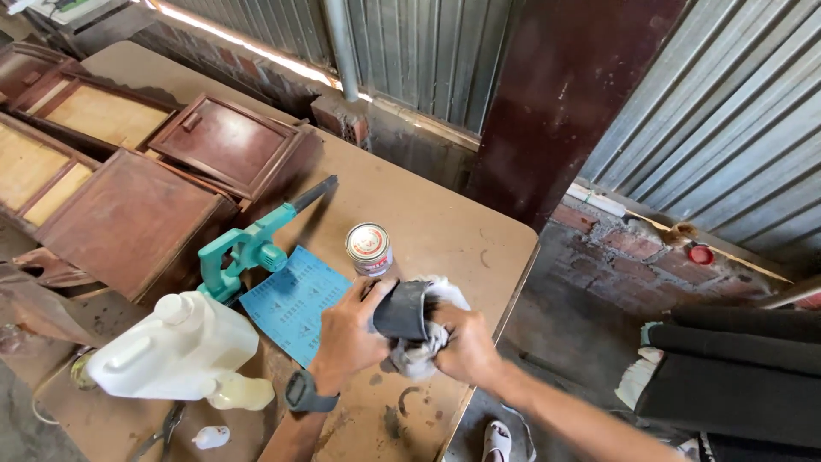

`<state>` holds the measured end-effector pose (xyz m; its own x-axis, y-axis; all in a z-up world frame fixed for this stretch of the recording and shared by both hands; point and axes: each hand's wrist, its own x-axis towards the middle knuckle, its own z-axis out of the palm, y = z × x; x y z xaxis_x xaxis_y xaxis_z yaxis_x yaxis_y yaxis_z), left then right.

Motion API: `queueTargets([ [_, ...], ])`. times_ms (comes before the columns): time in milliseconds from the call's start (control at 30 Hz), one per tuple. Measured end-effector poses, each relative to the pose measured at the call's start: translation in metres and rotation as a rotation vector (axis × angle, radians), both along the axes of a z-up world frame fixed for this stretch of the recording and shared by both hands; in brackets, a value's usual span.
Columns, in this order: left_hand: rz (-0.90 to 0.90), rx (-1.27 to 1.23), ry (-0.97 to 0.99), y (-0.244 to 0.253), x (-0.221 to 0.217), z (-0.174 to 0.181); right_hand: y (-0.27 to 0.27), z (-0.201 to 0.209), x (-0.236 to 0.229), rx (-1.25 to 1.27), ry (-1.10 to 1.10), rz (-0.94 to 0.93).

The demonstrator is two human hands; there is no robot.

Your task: The person cleans a paint sprayer cup and nozzle using a cloth and a brush. They wipe the exterior and interior of the cup, scrub the nozzle with a brush, and pour a liquid from a white container into the cup to rinse it.

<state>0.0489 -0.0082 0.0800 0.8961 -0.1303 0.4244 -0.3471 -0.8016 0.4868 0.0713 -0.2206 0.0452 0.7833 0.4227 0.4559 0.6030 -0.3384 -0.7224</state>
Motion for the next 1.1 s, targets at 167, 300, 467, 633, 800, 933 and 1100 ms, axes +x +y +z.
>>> queueTargets([
  [167,-0.049,0.137,-0.268,0.006,0.011,-0.021,0.017,0.032,-0.037,0.752,1.102,-0.230],
  [300,-0.114,0.090,-0.293,0.010,0.020,-0.036,0.004,0.021,-0.043,0.718,0.968,-0.095],
  [467,-0.218,-0.004,-0.023,-0.011,0.003,-0.023,-0.059,-0.016,0.022,-0.251,-0.226,0.571],
  [633,-0.356,-0.485,0.362,-0.017,0.004,0.008,-0.055,0.060,0.073,-0.421,-1.029,0.589],
  [800,-0.271,-0.440,0.851,0.007,0.011,0.011,-0.045,0.053,0.069,-0.494,-1.060,0.432],
  [933,-0.263,-0.453,0.750,0.000,0.001,0.018,-0.026,0.048,0.061,-0.351,-1.063,0.410],
  [1100,-0.217,-0.472,0.606,-0.001,-0.005,0.022,-0.012,0.031,0.053,-0.288,-0.990,0.266],
])
